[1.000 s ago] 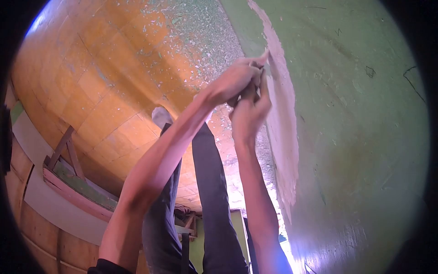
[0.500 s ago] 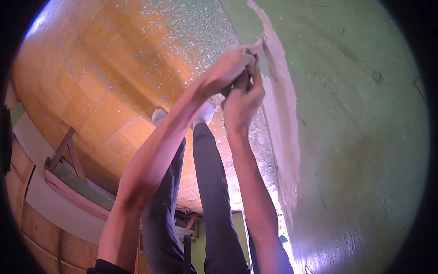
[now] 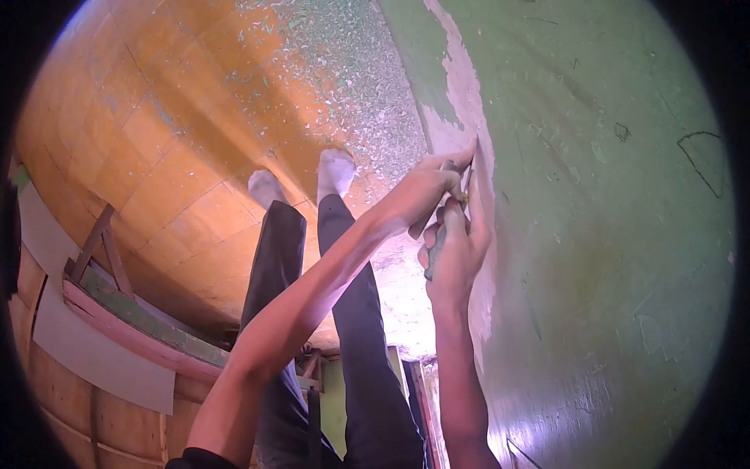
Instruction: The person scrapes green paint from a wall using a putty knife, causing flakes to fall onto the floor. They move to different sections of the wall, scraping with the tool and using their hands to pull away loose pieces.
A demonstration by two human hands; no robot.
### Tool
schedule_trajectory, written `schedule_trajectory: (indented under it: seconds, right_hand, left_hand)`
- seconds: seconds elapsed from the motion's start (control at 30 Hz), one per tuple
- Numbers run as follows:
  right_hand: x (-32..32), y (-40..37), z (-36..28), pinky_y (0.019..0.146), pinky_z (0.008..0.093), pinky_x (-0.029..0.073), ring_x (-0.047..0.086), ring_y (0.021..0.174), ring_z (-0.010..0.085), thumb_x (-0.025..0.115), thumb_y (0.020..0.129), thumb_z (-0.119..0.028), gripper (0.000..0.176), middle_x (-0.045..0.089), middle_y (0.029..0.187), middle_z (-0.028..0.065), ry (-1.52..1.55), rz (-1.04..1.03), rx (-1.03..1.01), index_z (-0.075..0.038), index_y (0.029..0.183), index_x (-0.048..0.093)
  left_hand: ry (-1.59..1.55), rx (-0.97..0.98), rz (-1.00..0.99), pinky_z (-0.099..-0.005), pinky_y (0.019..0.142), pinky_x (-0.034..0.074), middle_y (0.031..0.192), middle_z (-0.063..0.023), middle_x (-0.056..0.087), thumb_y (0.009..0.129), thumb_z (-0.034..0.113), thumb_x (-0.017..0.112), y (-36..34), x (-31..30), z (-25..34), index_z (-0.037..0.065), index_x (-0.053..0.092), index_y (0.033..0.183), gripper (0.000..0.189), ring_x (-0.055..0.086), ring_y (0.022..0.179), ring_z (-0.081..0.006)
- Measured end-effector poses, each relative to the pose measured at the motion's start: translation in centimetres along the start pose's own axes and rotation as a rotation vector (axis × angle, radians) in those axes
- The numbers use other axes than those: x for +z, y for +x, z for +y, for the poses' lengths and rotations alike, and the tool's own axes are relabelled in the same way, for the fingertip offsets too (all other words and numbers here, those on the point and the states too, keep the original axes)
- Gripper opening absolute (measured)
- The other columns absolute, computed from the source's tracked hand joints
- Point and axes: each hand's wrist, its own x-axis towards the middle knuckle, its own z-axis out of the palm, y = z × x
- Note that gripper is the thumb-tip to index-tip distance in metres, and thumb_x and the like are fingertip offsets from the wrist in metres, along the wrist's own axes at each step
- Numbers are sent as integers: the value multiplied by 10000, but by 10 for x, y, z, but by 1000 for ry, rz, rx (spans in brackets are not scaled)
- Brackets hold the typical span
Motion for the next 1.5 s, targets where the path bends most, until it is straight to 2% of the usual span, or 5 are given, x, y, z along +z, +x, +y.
schedule_trajectory:
  seconds: [0.17, 0.2, 0.63, 1.23, 1.5]
  right_hand:
    - [24, 16, 15, 371, 224, 291, 401, 515, 38, 454, 1002, -153, 339, 429, 701, -3, 9, 38, 34, -42, 1320, 490]
    - [20, 14, 14, 374, 224, 296, 402, 516, 40, 452, 999, -149, 340, 430, 702, -1, -10, 20, 21, -41, 1319, 485]
    - [19, 40, 36, 361, 214, 290, 356, 471, 23, 416, 1012, -155, 443, 433, 692, -23, -106, 58, 63, -91, 1450, 409]
    - [33, 88, 49, 367, 217, 298, 392, 501, 25, 419, 999, -137, 430, 407, 672, -32, -101, -62, -22, -63, 1422, 441]
    - [35, 71, 66, 361, 205, 306, 387, 477, 25, 392, 985, -93, 507, 418, 688, -18, -148, -41, -24, -67, 1488, 341]
  left_hand:
    - [41, -189, -37, -276, 605, 459, 797, -40, 524, 811, 89, 516, 13, -26, 6, -23, 589, 1080, 300, 524, 675, -114]
    - [156, 72, -56, -292, 582, 449, 758, -45, 503, 812, 102, 516, 15, -18, 3, -39, 579, 1065, 297, 535, 667, -116]
    - [144, -115, 29, -308, 422, 456, 743, -67, 523, 816, 145, 491, 35, -31, -14, -77, 518, 1276, 512, 542, 566, -145]
    - [56, -175, 53, -262, 741, 476, 917, -91, 637, 735, 60, 524, 70, -68, -30, -111, 566, 1222, 518, 576, 842, -163]
    - [-82, -253, -40, -228, 805, 462, 1327, -119, 551, 777, 48, 505, 73, -78, -40, -115, 373, 1408, 665, 535, 1013, -118]
